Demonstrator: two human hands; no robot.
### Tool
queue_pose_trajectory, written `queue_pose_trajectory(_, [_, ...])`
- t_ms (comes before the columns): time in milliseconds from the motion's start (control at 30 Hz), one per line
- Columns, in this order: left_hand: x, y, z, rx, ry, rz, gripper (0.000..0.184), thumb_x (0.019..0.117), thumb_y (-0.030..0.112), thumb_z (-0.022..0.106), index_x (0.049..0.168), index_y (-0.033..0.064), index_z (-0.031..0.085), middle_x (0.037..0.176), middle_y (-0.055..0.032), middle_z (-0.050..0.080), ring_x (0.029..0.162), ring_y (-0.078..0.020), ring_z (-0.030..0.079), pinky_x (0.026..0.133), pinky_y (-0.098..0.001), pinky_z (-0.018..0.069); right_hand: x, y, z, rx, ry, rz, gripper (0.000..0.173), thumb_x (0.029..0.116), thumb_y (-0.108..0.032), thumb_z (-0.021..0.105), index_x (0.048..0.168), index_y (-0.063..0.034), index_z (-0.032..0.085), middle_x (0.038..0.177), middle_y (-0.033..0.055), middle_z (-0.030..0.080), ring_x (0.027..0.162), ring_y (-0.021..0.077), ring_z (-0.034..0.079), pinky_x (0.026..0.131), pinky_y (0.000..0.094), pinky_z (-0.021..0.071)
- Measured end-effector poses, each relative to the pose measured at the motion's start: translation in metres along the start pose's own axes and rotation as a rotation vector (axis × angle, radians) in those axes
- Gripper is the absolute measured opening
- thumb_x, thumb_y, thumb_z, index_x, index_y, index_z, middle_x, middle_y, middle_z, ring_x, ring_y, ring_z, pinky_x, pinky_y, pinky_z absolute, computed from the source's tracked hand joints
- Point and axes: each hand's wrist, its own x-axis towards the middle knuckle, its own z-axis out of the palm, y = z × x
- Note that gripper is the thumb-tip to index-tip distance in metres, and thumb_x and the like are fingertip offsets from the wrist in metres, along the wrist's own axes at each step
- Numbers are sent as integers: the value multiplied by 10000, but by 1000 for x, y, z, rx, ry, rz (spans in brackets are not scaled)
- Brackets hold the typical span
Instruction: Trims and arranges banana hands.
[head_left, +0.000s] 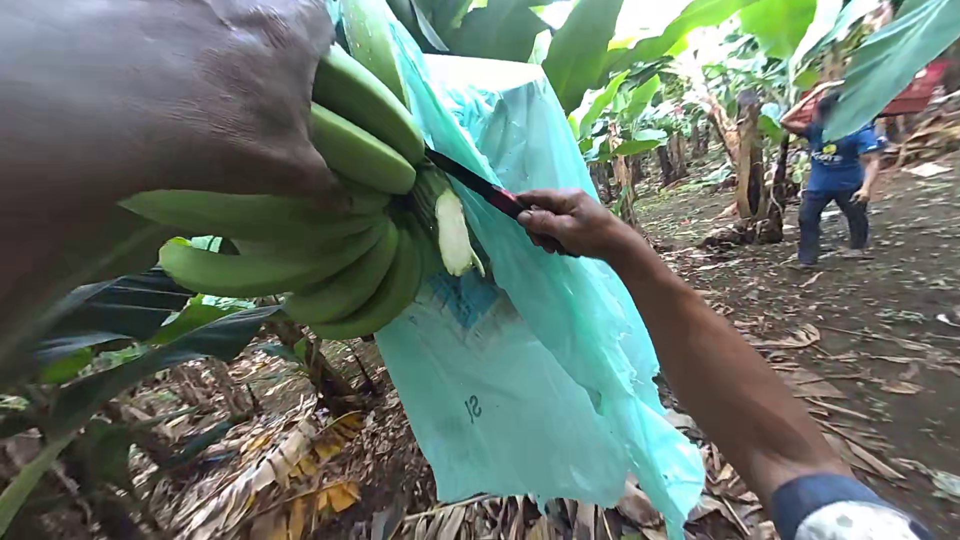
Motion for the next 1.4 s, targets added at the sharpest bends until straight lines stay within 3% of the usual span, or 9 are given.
queue_pose_trajectory(100, [-13,-4,-1,-79,-19,8,873,389,619,935,1042,142,606,788,-44,586,732,-239,628,578,-520,512,22,-32,-13,-163,-70,23,334,1071,-242,524,1316,-63,665,738,36,661,544,114,585,495,294,514])
queue_pose_trajectory(200, [-20,-52,57,-99,139,28,980,343,819,813,1124,276,579,863,26,589,768,-174,626,563,-516,525,12,-49,-10,-442,-107,-43,255,1042,-235,557,1207,-85,683,782,34,655,603,136,605,574,371,551])
queue_pose_trajectory(267, [-31,-78,97,-62,248,48,1017,386,916,706,1182,297,572,984,-2,605,881,-236,626,622,-577,512,-40,-48,-25,-582,-147,-51,211,1015,-244,574,1163,-137,679,748,-4,615,593,123,565,559,383,513])
queue_pose_trajectory(400, [-66,-26,53,-56,112,-29,946,508,723,810,1248,179,582,1150,-162,646,1065,-468,611,799,-721,457,-124,-51,-41,-699,6,1,283,976,-265,622,1228,-181,719,753,-40,683,588,78,616,555,367,562])
queue_pose_trajectory(567, [-57,-10,44,-65,137,-15,901,520,680,817,1231,181,578,1109,-152,649,999,-459,626,736,-698,460,-80,-53,-19,-666,173,-100,298,1016,-233,613,1285,-132,692,805,1,711,619,85,643,588,333,578])
queue_pose_trajectory(667, [-58,-10,40,-56,119,-38,885,534,658,838,1229,175,579,1120,-154,646,1011,-456,618,763,-699,453,-51,-43,-18,-596,122,-75,320,1038,-257,582,1310,-119,677,825,31,714,646,114,661,632,363,592])
queue_pose_trajectory(1000, [-49,-5,24,-51,23,-51,877,520,582,893,1228,163,590,1103,-142,645,1037,-431,627,769,-704,467,24,-60,-27,-432,-132,110,308,1054,-273,563,1284,-110,688,714,37,656,515,128,582,486,333,520])
queue_pose_trajectory(1200, [-48,-8,32,-88,20,-112,729,445,487,918,1035,172,627,877,-109,630,833,-378,642,624,-657,485,55,-80,-27,-491,-204,175,287,1057,-320,579,1251,-158,714,703,23,671,504,122,595,460,304,513])
queue_pose_trajectory(1400, [-53,-5,39,-177,42,-117,641,477,345,927,994,168,593,743,-64,575,648,-286,611,505,-541,453,61,-82,-18,-560,-252,167,265,1039,-314,612,1205,-135,714,740,42,681,508,139,598,471,343,529])
